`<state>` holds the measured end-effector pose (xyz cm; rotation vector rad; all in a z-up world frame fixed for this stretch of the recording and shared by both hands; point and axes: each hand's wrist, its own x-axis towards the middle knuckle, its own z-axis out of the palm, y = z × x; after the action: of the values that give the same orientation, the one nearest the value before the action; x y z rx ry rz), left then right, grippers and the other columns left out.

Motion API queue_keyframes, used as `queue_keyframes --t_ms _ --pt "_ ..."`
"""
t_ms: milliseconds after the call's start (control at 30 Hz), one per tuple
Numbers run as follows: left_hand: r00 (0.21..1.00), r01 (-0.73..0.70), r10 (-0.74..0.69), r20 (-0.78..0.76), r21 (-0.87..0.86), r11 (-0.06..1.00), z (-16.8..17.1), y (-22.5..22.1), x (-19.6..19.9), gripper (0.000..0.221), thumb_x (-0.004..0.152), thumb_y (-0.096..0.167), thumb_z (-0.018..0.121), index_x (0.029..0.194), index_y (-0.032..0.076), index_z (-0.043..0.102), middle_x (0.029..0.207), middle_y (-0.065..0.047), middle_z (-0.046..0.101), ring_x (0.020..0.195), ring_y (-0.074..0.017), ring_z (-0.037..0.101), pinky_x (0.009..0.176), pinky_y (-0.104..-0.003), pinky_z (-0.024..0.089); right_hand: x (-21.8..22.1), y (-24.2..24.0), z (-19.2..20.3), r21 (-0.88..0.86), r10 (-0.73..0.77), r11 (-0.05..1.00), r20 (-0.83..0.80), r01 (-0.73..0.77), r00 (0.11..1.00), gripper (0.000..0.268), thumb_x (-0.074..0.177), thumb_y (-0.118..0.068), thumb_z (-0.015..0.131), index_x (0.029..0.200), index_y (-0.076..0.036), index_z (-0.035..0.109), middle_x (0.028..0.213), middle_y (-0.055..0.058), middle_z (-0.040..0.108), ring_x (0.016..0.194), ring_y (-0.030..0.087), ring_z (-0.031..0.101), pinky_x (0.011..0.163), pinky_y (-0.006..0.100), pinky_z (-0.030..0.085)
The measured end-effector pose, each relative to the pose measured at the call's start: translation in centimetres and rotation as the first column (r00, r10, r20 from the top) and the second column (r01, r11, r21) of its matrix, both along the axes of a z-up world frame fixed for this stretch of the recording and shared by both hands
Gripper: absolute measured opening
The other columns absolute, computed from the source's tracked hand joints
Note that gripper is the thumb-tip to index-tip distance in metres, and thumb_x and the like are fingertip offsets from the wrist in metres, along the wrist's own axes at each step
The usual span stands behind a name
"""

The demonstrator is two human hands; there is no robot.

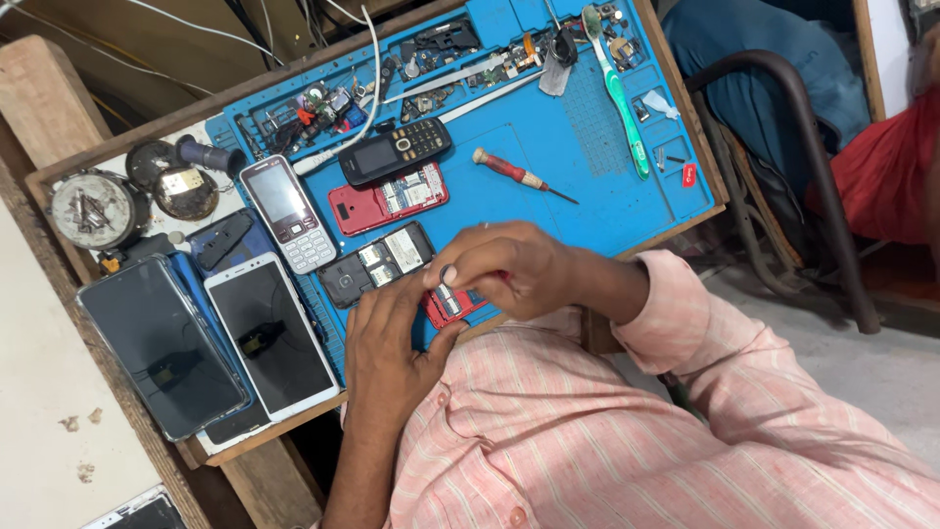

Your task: The person uses a screwdriver to remove screws from a red mobile phone and a small component on the workbench. They then pick up a silver feature phone, press buttons to test its screen, and briefly handle a smartphone before returning to the workbench.

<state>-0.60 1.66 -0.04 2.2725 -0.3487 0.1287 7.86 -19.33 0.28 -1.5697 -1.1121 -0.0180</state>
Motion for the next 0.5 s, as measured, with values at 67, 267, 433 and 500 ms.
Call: queue_keyframes --t_ms 67,267,433,500 --pt "1.0 0.003 -0.002 -0.028 0.014 1.0 0.0 0.1 0.1 0.066 0.076 0.033 0.087 0.131 0.007 0.063 0.121 -0.01 0.07 0.105 -0.0294 0.063 0.091 -0.043 0.047 0.3 0.2 0.0 0.015 0.003 1.0 0.047 -0.004 0.999 0.042 0.095 -0.001 0.07 0.128 -0.01 0.046 0.113 0.019 0.069 0.102 0.031 0.073 0.089 0.038 0.06" --pt "1.0 0.001 -0.001 -0.005 0.013 1.0 0.0 -0.1 0.1 0.068 0.075 0.033 0.086 0.132 0.005 0.063 0.121 -0.012 0.069 0.105 -0.03 0.062 0.091 -0.042 0.048 0.4 -0.7 -1.3 0.01 -0.026 1.0 -0.017 0.027 1.0 0.039 0.103 0.002 0.07 0.129 -0.012 0.046 0.12 0.014 0.068 0.109 0.025 0.073 0.089 0.033 0.062" --pt "1.0 0.023 -0.023 0.0 0.013 1.0 0.1 0.1 0.1 0.059 0.076 0.032 0.086 0.127 0.008 0.068 0.121 -0.008 0.069 0.105 -0.028 0.063 0.09 -0.042 0.047 0.0 -0.3 -1.9 0.0 -0.168 0.986 0.06 0.168 0.984 0.048 0.095 -0.008 0.083 0.126 -0.012 0.047 0.112 0.013 0.062 0.097 0.021 0.067 0.079 0.031 0.058" --pt "1.0 0.015 -0.015 -0.015 0.04 0.999 0.1 0.0 0.2 0.056 0.075 0.033 0.086 0.123 0.009 0.072 0.119 -0.006 0.069 0.104 -0.0274 0.063 0.088 -0.042 0.047 -0.1 -0.6 -1.4 -0.013 -0.078 0.997 0.017 0.078 0.997 0.04 0.102 -0.001 0.071 0.13 -0.012 0.046 0.119 0.015 0.067 0.103 0.022 0.072 0.079 0.03 0.061"
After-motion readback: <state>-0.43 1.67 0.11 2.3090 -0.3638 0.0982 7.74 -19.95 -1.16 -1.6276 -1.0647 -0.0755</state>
